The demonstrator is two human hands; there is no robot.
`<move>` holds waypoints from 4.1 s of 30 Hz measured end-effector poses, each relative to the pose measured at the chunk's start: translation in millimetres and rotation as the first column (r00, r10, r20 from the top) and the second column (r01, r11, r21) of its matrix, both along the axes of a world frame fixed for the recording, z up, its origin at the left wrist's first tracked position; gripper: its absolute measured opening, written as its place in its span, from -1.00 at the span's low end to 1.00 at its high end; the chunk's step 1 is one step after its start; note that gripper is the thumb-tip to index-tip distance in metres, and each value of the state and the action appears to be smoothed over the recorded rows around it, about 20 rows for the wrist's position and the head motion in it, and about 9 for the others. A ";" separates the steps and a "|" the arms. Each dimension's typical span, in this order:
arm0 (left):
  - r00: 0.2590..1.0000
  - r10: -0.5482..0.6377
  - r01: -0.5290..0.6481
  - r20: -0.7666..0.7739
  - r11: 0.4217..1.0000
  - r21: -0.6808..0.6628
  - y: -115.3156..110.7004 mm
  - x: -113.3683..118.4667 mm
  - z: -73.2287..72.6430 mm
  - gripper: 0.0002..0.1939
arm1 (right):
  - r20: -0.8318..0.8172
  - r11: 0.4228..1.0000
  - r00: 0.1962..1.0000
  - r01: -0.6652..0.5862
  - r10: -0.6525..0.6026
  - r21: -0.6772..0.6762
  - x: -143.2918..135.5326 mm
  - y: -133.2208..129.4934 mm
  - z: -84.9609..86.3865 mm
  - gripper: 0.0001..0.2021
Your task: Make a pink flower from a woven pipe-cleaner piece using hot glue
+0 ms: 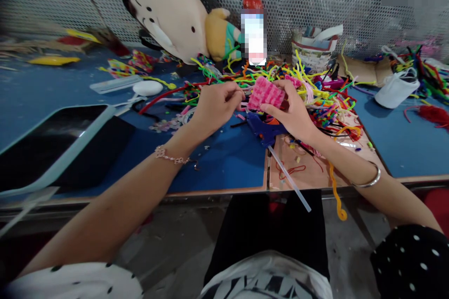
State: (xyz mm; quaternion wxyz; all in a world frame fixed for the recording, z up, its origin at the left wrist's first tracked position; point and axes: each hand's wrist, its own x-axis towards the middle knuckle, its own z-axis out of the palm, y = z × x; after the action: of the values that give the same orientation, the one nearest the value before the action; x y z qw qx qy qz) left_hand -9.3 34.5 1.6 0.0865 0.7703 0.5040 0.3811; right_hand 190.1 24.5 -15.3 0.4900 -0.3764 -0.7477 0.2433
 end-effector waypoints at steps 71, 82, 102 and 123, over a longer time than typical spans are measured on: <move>0.992 -0.010 0.020 0.128 0.996 -0.084 9.4 6.9 -8.9 -0.77 | 0.296 0.837 0.911 0.088 -0.287 0.540 10.4 19.9 3.3 -0.52; 0.942 0.120 -0.149 -0.314 0.986 -0.072 -23.6 -36.8 48.8 -0.39 | 0.381 0.883 0.869 0.123 -0.316 0.453 5.7 38.6 4.8 -0.48; 0.566 0.629 -0.817 -0.534 0.517 -0.256 -113.5 -84.5 67.4 -0.20 | 0.397 0.886 0.865 0.106 -0.305 0.451 6.2 33.4 0.2 -0.48; 0.771 0.546 -0.634 -0.328 0.704 -0.319 -96.4 -103.0 0.1 -0.05 | 0.451 0.904 0.848 0.071 -0.277 0.422 8.8 27.9 1.4 -0.48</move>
State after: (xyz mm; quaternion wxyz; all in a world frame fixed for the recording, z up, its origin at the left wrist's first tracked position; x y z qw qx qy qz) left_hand -112.3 -62.0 1.7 0.0664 0.5658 0.7995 0.1905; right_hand 198.9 52.4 -13.9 0.3644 -0.3891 -0.8437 -0.0628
